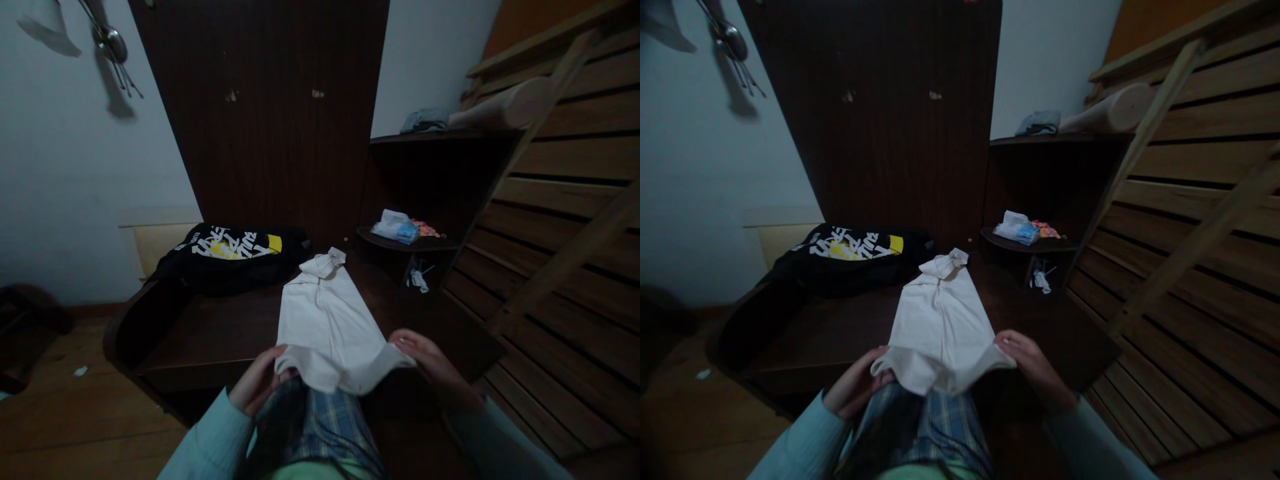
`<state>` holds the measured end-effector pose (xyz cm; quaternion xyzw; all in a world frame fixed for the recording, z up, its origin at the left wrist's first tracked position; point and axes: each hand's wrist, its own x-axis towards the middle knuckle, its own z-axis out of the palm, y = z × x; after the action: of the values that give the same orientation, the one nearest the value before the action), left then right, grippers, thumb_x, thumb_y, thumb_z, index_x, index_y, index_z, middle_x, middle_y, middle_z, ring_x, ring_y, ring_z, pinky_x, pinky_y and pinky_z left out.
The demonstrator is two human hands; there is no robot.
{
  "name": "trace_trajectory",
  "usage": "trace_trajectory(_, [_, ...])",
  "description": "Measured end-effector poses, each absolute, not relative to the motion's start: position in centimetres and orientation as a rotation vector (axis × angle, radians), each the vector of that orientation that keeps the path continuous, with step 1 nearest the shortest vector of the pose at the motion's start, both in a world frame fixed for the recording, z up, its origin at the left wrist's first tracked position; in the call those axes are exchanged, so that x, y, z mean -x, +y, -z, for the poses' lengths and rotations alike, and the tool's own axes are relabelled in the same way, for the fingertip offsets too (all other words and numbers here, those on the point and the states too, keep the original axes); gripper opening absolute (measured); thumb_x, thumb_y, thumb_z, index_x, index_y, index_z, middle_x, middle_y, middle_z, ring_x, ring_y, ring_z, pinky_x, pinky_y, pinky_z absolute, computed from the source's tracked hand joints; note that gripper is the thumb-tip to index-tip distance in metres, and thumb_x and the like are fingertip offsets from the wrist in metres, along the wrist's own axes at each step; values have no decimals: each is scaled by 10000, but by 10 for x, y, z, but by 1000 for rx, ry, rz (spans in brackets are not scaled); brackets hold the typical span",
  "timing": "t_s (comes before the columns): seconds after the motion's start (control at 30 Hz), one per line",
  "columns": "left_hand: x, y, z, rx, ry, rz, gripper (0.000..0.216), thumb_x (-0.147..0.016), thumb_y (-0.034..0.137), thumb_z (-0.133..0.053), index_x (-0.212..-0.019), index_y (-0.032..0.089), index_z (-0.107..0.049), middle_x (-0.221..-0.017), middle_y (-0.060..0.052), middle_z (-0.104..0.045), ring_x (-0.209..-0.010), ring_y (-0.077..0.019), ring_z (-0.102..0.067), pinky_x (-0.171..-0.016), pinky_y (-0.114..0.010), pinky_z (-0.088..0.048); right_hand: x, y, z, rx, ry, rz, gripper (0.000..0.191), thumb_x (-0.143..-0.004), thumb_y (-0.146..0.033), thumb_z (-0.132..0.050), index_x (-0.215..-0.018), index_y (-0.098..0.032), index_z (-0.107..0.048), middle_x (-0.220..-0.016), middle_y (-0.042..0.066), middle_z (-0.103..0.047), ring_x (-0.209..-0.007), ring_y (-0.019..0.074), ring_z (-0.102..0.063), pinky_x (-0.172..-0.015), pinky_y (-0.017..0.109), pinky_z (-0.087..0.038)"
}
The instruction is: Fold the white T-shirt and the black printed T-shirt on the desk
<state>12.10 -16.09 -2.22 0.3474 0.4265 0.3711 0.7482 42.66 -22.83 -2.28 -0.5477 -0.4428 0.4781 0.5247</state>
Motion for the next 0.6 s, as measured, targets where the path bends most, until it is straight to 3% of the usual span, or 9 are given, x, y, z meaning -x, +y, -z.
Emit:
trace_trajectory(0.1, [-140, -113, 9, -882, 895, -827, 281, -861, 251, -334, -816, 157, -596, -881, -59, -673, -902, -159, -628, -840, -325, -485, -433, -179, 15, 1202, -979, -1181, 264, -687, -411, -596, -818, -182, -586, -819, 50, -655, -751, 179, -621, -682, 287, -476])
trace_trajectory(0.23, [-155, -68, 8, -1132, 1039, -783, 471, -906, 356, -149, -1019, 138, -552, -1152, -128, -584, -1054, -179, -563, -866, -317, -465, -438, -125, 21, 1236, -907, -1201, 263, -744, -405, -525, -905, -197, -525, -903, 80, -660, -814, 181, -640, -764, 327, -484])
trace_trajectory(0.33, [-141, -69, 24, -1343, 1193, -950, 381, -857, 388, -337, -1082, 142, -520, -1196, -136, -549, -1064, -205, -549, -868, -327, -455, -445, -117, 38, 1384, -918, -1028, 328, -673, -388, -601, -921, -196, -506, -821, 56, -651, -742, 168, -634, -714, 316, -496])
trace_trajectory(0.4, [-124, -84, 39, -1536, 1230, -1084, 395, -771, 420, -488, -1070, 165, -526, -1122, -105, -591, -1037, -214, -554, -873, -337, -445, -451, -126, 50, 1440, -980, -889, 378, -605, -398, -646, -889, -188, -511, -759, 30, -625, -695, 157, -611, -675, 300, -489])
trace_trajectory(0.53, [-101, -113, 58, -1685, 1370, -1023, 478, -684, 459, -561, -1055, 162, -513, -841, -36, -637, -792, -189, -608, -773, -340, -474, -455, -157, 66, 1545, -1135, -735, 399, -540, -441, -670, -810, -181, -532, -612, -26, -543, -588, 128, -534, -592, 270, -448])
trace_trajectory(0.6, [-101, -118, 64, -1675, 1350, -977, 505, -672, 457, -568, -1075, 160, -496, -815, -25, -632, -740, -180, -608, -727, -326, -483, -451, -167, 70, 1559, -1201, -738, 398, -533, -447, -675, -799, -183, -538, -591, -34, -521, -567, 122, -508, -566, 263, -432])
